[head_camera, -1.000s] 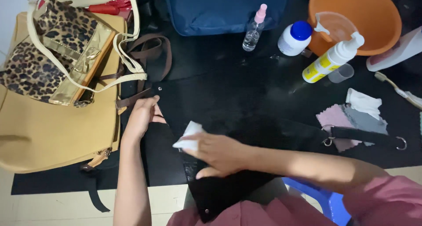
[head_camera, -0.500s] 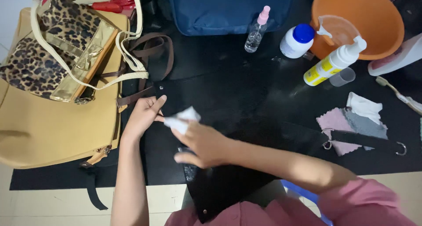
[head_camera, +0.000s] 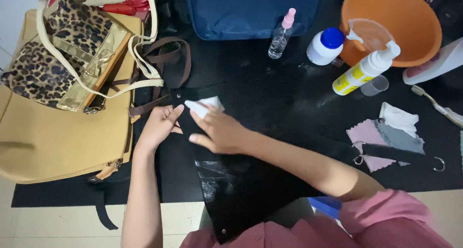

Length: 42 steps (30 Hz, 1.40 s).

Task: Cleaning a black leather sheet using a spray bottle and a cloth

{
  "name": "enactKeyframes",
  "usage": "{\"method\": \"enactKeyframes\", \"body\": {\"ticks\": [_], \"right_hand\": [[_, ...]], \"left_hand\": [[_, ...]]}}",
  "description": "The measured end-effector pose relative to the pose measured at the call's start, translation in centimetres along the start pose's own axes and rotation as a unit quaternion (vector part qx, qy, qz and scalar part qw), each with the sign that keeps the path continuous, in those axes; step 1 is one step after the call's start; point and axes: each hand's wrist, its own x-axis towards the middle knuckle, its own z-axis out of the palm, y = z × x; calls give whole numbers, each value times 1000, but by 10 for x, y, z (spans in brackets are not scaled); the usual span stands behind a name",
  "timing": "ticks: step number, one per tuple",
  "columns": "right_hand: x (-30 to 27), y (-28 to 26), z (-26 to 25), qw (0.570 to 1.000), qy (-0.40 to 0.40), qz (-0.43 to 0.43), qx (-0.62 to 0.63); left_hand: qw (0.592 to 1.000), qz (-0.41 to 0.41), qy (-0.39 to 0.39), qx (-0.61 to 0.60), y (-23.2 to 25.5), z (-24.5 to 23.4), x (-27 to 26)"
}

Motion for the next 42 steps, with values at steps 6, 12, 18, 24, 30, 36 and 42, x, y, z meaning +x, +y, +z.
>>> {"method": "enactKeyframes", "body": {"ticks": [6,12,18,24,30,36,42], "right_hand": [[-30,-28,-20,997,33,-51,46],[-79,-65,-38,997,-11,-73,14],[-58,-33,-33,995,-11,9,-96],[-11,-2,2,996,77,-22,-49],[-35,-45,-23,995,84,-50,-16],[-91,-93,-35,998,-5,-39,51],[-53,-50,-34,990,-71,107,-60]], "left_hand": [[1000,9,9,-3,18,-1,-10],[1000,-19,11,-2,11,-2,-5],[999,-32,11,-22,11,-3,-5],[1000,-20,11,0,-2,-1,3],[1000,-9,20,1,7,-2,-4],[998,-9,3,56,-9,-4,1],[999,-7,30,13,8,-1,-6]]}}
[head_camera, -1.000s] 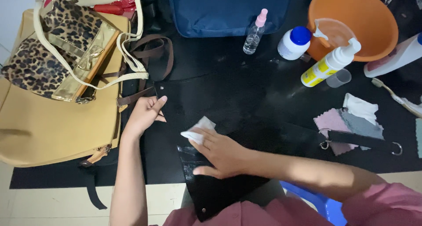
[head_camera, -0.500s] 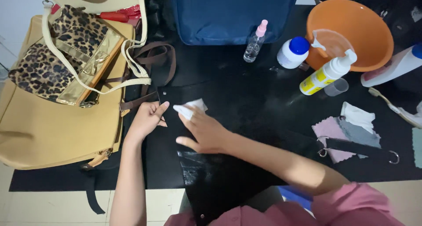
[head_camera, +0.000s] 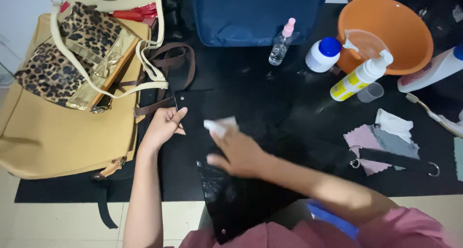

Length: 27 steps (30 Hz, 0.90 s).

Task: Cleaning a black leather sheet using a spray bottle and a cloth

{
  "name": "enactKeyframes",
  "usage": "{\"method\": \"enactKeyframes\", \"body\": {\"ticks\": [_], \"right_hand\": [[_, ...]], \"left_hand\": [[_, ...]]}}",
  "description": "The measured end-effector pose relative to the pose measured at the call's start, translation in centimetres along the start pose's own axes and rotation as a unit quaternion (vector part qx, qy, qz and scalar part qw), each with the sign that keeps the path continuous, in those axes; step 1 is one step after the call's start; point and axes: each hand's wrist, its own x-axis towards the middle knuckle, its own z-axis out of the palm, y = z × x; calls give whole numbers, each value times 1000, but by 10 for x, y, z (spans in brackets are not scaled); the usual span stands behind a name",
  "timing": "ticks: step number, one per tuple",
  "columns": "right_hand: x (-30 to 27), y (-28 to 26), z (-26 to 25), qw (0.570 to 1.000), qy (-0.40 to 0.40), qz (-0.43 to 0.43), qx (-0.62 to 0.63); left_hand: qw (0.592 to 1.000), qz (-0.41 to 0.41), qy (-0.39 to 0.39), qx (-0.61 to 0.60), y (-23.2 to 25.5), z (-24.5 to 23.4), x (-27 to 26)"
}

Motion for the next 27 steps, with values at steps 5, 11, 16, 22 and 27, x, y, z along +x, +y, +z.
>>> {"method": "enactKeyframes", "body": {"ticks": [5,11,16,22,27], "right_hand": [[71,27,-1,997,50,-31,56],[37,11,-1,994,54,-88,44],[-23,-5,-7,990,0,-129,61],[-1,-7,-21,985,41,-155,68],[64,22,11,963,93,-217,129]], "left_hand": [[1000,17,-24,6,-1,6,3],[1000,11,-12,-13,-19,-2,14],[999,13,-12,-28,-11,-2,9],[999,4,-3,-49,-14,-2,10],[999,4,-11,-46,2,5,3]]}}
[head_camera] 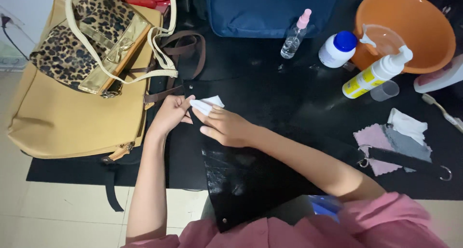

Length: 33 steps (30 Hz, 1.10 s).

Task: Cleaning a black leather sheet using a spray bottle and a cloth

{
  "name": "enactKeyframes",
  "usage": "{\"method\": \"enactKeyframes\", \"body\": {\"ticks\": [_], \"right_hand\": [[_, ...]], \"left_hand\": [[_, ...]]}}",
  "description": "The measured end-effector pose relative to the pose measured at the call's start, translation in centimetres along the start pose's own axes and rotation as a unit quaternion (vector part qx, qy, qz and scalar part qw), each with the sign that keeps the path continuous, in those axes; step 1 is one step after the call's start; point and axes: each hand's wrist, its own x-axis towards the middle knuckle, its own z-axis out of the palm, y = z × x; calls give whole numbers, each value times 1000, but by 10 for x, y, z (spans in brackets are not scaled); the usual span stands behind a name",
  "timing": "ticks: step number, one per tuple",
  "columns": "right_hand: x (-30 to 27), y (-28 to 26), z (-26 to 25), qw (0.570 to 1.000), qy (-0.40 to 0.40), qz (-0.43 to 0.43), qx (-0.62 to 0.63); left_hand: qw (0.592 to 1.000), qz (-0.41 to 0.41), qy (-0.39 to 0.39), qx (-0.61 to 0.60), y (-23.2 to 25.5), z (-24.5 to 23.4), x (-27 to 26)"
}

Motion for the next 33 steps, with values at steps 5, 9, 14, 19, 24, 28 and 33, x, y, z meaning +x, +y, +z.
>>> {"method": "enactKeyframes", "body": {"ticks": [5,9,14,19,24,28,33], "right_hand": [[-10,-34,-23,993,-29,-84,79],[-27,-58,-29,975,-30,-156,153],[-12,-14,-3,982,-7,-173,82],[17,29,18,984,79,-155,-46],[3,8,23,990,44,-133,20],[-39,-40,3,987,-28,-123,104],[-84,-37,-25,988,-84,-116,54]], "left_hand": [[998,-40,11,-36,-45,-16,29],[996,-76,18,-51,-10,-7,8],[993,-93,-7,-68,2,-1,6],[997,-71,28,-31,-24,-14,19],[996,-21,27,86,-20,-12,15],[998,-61,14,-13,-6,1,10],[999,-24,21,-15,-16,-2,14]]}}
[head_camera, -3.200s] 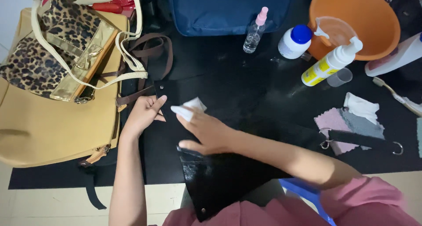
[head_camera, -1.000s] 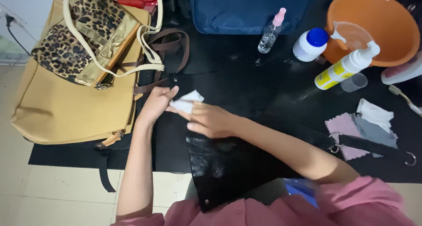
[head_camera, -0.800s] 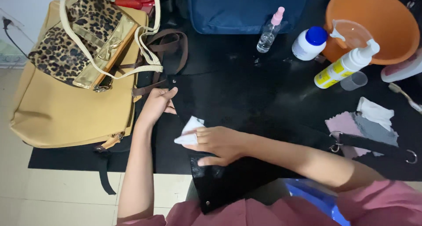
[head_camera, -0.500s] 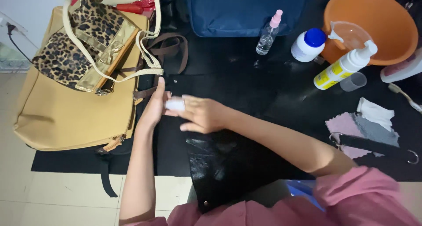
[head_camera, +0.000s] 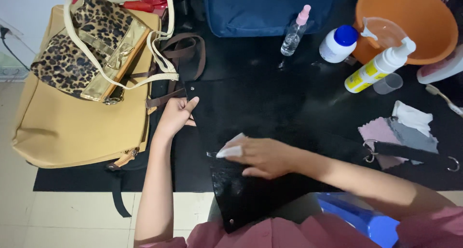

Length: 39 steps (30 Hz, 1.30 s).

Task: Cleaning a black leather sheet using a spray bottle and a cloth

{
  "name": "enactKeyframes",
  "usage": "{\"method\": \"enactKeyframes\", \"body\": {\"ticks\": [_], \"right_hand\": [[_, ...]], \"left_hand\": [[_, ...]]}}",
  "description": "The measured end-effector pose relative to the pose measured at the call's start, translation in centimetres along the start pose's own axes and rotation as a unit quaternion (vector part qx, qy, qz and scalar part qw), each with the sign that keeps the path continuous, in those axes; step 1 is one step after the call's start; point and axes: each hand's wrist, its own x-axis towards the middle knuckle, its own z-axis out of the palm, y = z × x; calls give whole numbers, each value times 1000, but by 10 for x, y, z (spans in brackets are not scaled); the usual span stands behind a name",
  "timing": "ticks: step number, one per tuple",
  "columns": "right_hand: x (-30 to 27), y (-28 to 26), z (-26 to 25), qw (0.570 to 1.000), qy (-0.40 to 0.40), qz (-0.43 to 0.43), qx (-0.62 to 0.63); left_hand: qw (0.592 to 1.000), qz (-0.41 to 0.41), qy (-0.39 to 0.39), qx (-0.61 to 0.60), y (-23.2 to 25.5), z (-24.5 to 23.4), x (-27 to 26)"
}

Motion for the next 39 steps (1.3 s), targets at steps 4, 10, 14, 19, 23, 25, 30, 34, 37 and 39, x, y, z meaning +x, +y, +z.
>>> {"method": "enactKeyframes", "body": {"ticks": [4,10,14,19,23,25,30,34,37,39], "right_hand": [[-17,40,-10,992,13,62,-105],[22,83,29,932,28,267,-242],[53,37,39,957,51,243,-151],[6,-12,24,965,43,205,-160],[-47,6,-20,904,91,277,-313],[-79,32,-38,870,98,316,-367],[-115,87,-52,814,118,458,-338],[-57,61,-12,785,34,349,-511],[-5,24,1,889,86,399,-209],[7,11,27,938,90,295,-158]], "left_hand": [[1000,5,4,2,14,1,-13],[998,34,12,46,12,3,-15],[997,47,15,52,20,11,-19],[999,21,12,33,6,5,-9],[999,27,10,46,9,5,-8],[999,26,11,42,8,4,-8],[999,35,12,38,2,9,-7],[996,55,21,63,2,4,-8],[995,66,27,71,5,6,-11],[993,75,27,91,8,9,-11]]}}
